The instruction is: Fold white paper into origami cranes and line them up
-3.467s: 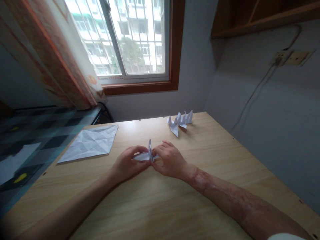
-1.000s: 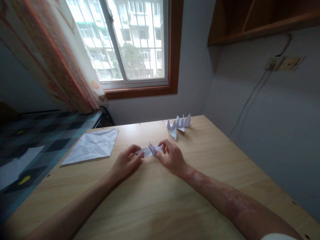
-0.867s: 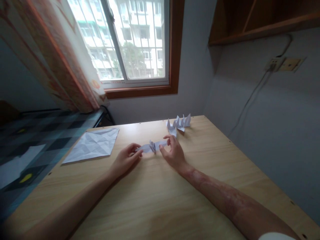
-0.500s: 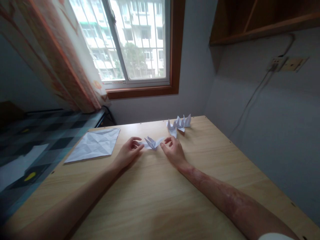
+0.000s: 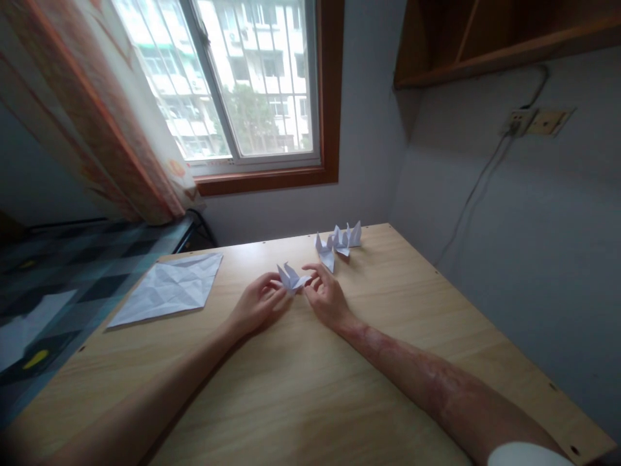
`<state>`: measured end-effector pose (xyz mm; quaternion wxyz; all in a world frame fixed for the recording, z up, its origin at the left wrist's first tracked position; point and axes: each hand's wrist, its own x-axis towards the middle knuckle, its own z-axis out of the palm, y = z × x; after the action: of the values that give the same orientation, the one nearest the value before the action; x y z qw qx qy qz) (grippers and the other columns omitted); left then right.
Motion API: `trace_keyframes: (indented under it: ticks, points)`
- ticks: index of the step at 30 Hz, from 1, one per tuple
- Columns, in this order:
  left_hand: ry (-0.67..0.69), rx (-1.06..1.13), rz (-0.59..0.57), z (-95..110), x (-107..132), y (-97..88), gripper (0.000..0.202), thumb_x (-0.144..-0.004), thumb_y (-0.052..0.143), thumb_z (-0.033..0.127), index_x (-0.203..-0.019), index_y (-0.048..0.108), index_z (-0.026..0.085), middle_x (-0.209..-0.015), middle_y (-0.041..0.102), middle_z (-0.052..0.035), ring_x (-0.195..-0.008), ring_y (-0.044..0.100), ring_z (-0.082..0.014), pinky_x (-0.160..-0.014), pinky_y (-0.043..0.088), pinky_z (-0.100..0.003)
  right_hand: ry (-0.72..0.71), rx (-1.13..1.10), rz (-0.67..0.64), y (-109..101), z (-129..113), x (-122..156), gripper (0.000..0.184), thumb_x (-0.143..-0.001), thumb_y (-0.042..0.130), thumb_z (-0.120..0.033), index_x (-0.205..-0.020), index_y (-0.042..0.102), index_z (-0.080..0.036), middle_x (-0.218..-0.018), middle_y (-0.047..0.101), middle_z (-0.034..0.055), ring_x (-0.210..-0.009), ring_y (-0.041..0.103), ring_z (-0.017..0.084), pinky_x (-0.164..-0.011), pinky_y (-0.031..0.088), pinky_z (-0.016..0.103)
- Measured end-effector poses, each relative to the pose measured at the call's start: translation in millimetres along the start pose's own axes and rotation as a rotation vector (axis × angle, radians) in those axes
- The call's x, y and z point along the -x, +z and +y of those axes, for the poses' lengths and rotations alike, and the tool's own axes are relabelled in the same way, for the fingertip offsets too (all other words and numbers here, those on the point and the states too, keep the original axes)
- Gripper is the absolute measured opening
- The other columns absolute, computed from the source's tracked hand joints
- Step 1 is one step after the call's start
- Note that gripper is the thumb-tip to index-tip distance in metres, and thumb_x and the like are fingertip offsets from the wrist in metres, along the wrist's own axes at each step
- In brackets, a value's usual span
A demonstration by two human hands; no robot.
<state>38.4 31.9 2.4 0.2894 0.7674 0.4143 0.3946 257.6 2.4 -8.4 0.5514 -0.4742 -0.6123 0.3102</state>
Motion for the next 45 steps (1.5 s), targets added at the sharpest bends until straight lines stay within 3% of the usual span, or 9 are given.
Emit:
trace_keyframes:
  ticks: [4,8,12,16,21,29,34,45]
  points:
    - [0.047,-0.128,0.014,1.8,-2.1,11.5,0.016,-0.098,0.071,0.037,-0.099,0.077,0.023,-0.095,0.078,-0.0059,-0.084,0.073,-0.0217,-0.076,0.057,-0.032,0.036,0.012,-0.050,2.0,4.9,-2.1,0.025,-0.084,0.059,-0.020,-0.105,0.073,-0.023,-0.098,0.077,0.0030,-0.083,0.070,0.019,-0.074,0.055,0.029]
    - [0.054,-0.159,0.092,-3.4,-12.2,17.5,0.012,-0.096,0.068,0.030,-0.091,0.077,0.023,-0.094,0.078,-0.0056,-0.086,0.074,-0.0217,-0.078,0.057,-0.032,0.065,0.071,-0.055,4.4,12.2,-3.1,0.019,-0.085,0.061,-0.018,-0.100,0.072,-0.023,-0.098,0.078,0.0033,-0.086,0.072,0.021,-0.078,0.057,0.031]
    - [0.054,-0.201,0.152,-12.2,-26.7,16.0,0.009,-0.094,0.067,0.024,-0.090,0.075,0.023,-0.096,0.078,-0.0060,-0.086,0.074,-0.0225,-0.077,0.057,-0.032,-0.014,0.249,-0.037,5.1,14.1,-2.3,0.019,-0.084,0.066,-0.015,-0.099,0.074,-0.023,-0.095,0.076,0.0035,-0.090,0.069,0.023,-0.087,0.054,0.035]
    - [0.078,-0.249,0.159,-21.1,-45.8,14.0,0.009,-0.095,0.067,0.024,-0.094,0.077,0.023,-0.100,0.078,-0.0069,-0.087,0.073,-0.0238,-0.079,0.057,-0.034,-0.058,0.324,-0.084,4.3,9.9,-0.5,0.027,-0.080,0.065,-0.007,-0.100,0.073,-0.023,-0.087,0.074,0.0009,-0.086,0.066,0.022,-0.083,0.050,0.035]
    - [0.076,-0.262,0.186,-35.6,-73.2,16.1,0.010,-0.096,0.067,0.024,-0.094,0.076,0.024,-0.100,0.079,-0.0070,-0.090,0.074,-0.0252,-0.089,0.057,-0.039,-0.095,0.368,-0.132,4.6,7.4,0.2,0.017,-0.082,0.066,-0.007,-0.081,0.072,-0.023,-0.084,0.074,0.0010,-0.084,0.065,0.022,-0.082,0.047,0.034]
    - [0.047,-0.134,0.187,-56.9,-109.1,29.0,0.011,-0.095,0.068,0.029,-0.093,0.077,0.022,-0.104,0.076,-0.0074,-0.088,0.075,-0.0220,-0.080,0.060,-0.035,-0.071,0.374,-0.153,5.6,5.6,-0.1,0.018,-0.082,0.068,-0.007,-0.076,0.070,-0.023,-0.081,0.072,0.0003,-0.084,0.064,0.021,-0.083,0.045,0.035]
    - [0.060,-0.035,0.152,-58.4,-115.1,34.3,0.012,-0.093,0.071,0.030,-0.097,0.076,0.020,-0.112,0.074,-0.0094,-0.091,0.077,-0.0207,-0.077,0.062,-0.032,-0.080,0.385,-0.150,6.2,3.9,0.6,0.017,-0.082,0.068,-0.008,-0.075,0.070,-0.023,-0.081,0.073,0.0009,-0.085,0.063,0.022,-0.083,0.044,0.035]
    - [0.070,-0.011,0.200,-57.1,-113.8,32.6,0.015,-0.093,0.071,0.026,-0.106,0.075,0.018,-0.119,0.070,-0.0096,-0.088,0.075,-0.0182,-0.084,0.062,-0.035,-0.089,0.377,-0.156,5.8,5.6,0.3,0.017,-0.083,0.068,-0.007,-0.075,0.071,-0.022,-0.081,0.073,0.0003,-0.083,0.063,0.021,-0.083,0.044,0.034]
